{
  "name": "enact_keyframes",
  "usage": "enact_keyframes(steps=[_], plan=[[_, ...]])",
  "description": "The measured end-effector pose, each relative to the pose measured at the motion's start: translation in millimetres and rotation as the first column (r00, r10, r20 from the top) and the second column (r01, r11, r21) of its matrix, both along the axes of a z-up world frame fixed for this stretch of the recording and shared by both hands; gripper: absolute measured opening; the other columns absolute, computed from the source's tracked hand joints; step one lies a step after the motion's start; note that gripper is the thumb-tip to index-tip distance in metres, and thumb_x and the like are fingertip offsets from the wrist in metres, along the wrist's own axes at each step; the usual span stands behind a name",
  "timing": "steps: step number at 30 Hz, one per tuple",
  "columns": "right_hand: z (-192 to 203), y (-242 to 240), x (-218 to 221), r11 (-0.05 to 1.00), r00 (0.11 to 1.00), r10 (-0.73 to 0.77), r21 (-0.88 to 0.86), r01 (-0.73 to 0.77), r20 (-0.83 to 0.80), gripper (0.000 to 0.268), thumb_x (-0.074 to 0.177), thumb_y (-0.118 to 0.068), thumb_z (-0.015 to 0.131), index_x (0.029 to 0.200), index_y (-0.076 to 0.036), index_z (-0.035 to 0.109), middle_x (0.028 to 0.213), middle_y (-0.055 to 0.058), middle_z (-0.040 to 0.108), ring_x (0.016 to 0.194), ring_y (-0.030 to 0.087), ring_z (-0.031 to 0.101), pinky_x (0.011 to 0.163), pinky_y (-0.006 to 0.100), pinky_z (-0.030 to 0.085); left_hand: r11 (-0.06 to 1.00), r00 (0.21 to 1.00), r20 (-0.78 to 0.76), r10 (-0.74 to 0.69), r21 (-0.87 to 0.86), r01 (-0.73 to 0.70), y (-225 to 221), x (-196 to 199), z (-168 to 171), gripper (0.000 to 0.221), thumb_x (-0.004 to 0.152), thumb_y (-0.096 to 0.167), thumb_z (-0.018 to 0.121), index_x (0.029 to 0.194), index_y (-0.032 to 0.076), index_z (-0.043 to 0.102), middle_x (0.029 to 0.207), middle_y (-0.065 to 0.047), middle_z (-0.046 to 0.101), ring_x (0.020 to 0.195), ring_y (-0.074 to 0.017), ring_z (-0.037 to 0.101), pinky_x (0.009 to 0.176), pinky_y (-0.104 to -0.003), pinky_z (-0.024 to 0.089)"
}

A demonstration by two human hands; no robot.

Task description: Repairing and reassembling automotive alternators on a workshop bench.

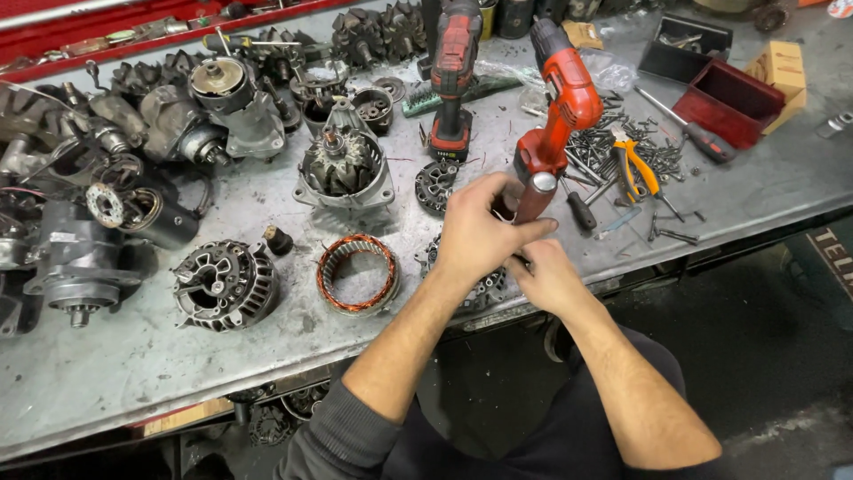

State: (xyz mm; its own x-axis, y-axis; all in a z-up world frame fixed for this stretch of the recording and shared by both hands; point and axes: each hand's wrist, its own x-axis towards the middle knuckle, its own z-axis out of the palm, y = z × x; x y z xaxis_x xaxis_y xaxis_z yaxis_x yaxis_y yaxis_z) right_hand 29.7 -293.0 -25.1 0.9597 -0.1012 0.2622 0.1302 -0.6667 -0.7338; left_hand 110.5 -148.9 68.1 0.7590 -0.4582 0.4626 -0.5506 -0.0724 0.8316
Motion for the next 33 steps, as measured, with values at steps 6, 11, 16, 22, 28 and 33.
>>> enact_keyframes(steps=[6,11,16,22,28,33], plan=[[17.1,10.2,4.4,0.963,0.954,-0.241,-0.167,0.212,-0.179,0.034,0.075,-0.019,0.086,0.1,0.0,0.074,0.093,0.024,0.074,0.097,0.042,0.071,0.081,0.049,0.056,0.992,0.999,-0.018,0.048,0.116,-0.046,-3.1,-2.5,1.8,0.044,0.063,0.03,0.095,0.088,0.005,0.069,0.079,-0.006,0.064,0.07,-0.0214,0.064,0.067,-0.037,0.053],[-10.5,-4.3,2.3,0.992,0.999,-0.013,-0.123,0.018,0.043,0.03,0.081,-0.012,0.078,0.106,0.002,0.071,0.099,0.023,0.075,0.099,0.043,0.07,0.08,0.049,0.055,0.999,0.996,0.074,0.039,0.019,-0.041,-2.2,-2.5,-0.4,0.047,0.06,0.029,0.095,0.091,0.005,0.069,0.084,-0.007,0.066,0.074,-0.0218,0.065,0.069,-0.036,0.054],[9.9,2.3,2.3,0.963,0.946,-0.226,-0.198,0.181,-0.232,0.029,0.08,-0.023,0.085,0.103,-0.006,0.078,0.1,0.02,0.077,0.099,0.038,0.074,0.083,0.048,0.057,0.998,0.999,0.036,0.038,0.049,-0.04,-2.1,-5.1,1.8,0.044,0.063,0.029,0.095,0.087,0.003,0.069,0.083,-0.008,0.068,0.072,-0.0226,0.067,0.066,-0.035,0.055],[119.9,-24.0,-28.6,0.914,0.957,-0.241,-0.37,0.168,-0.16,0.043,0.081,-0.019,0.083,0.117,-0.005,0.064,0.107,0.018,0.075,0.103,0.036,0.072,0.085,0.044,0.056,0.972,0.975,-0.036,-0.219,0.074,0.221,3.1,7.6,0.1,0.036,0.064,0.027,0.093,0.087,0.007,0.074,0.077,-0.003,0.074,0.067,-0.0104,0.07,0.067,-0.029,0.058],[224.5,1.7,-22.3,0.81,0.888,0.423,-0.515,-0.281,0.181,0.034,0.093,-0.015,0.063,0.126,-0.004,0.061,0.124,0.023,0.07,0.107,0.037,0.07,0.087,0.041,0.056,0.84,0.788,-0.319,-0.527,-0.052,0.54,4.7,25.5,-33.4,0.023,0.077,0.014,0.081,0.097,0.004,0.076,0.079,-0.003,0.071,0.07,-0.0056,0.06,0.066,-0.027,0.054],[237.6,38.1,-0.2,0.381,0.902,-0.167,-0.87,-0.313,-0.398,0.048,0.102,-0.056,0.058,0.109,-0.009,0.066,0.081,0.011,0.074,0.08,0.03,0.073,0.075,0.04,0.059,0.976,0.961,0.179,-0.209,-0.025,0.217,20.1,3.3,10.4,0.058,0.059,0.024,0.092,0.107,0.001,0.069,0.087,-0.011,0.073,0.077,-0.0138,0.067,0.071,-0.031,0.055]])
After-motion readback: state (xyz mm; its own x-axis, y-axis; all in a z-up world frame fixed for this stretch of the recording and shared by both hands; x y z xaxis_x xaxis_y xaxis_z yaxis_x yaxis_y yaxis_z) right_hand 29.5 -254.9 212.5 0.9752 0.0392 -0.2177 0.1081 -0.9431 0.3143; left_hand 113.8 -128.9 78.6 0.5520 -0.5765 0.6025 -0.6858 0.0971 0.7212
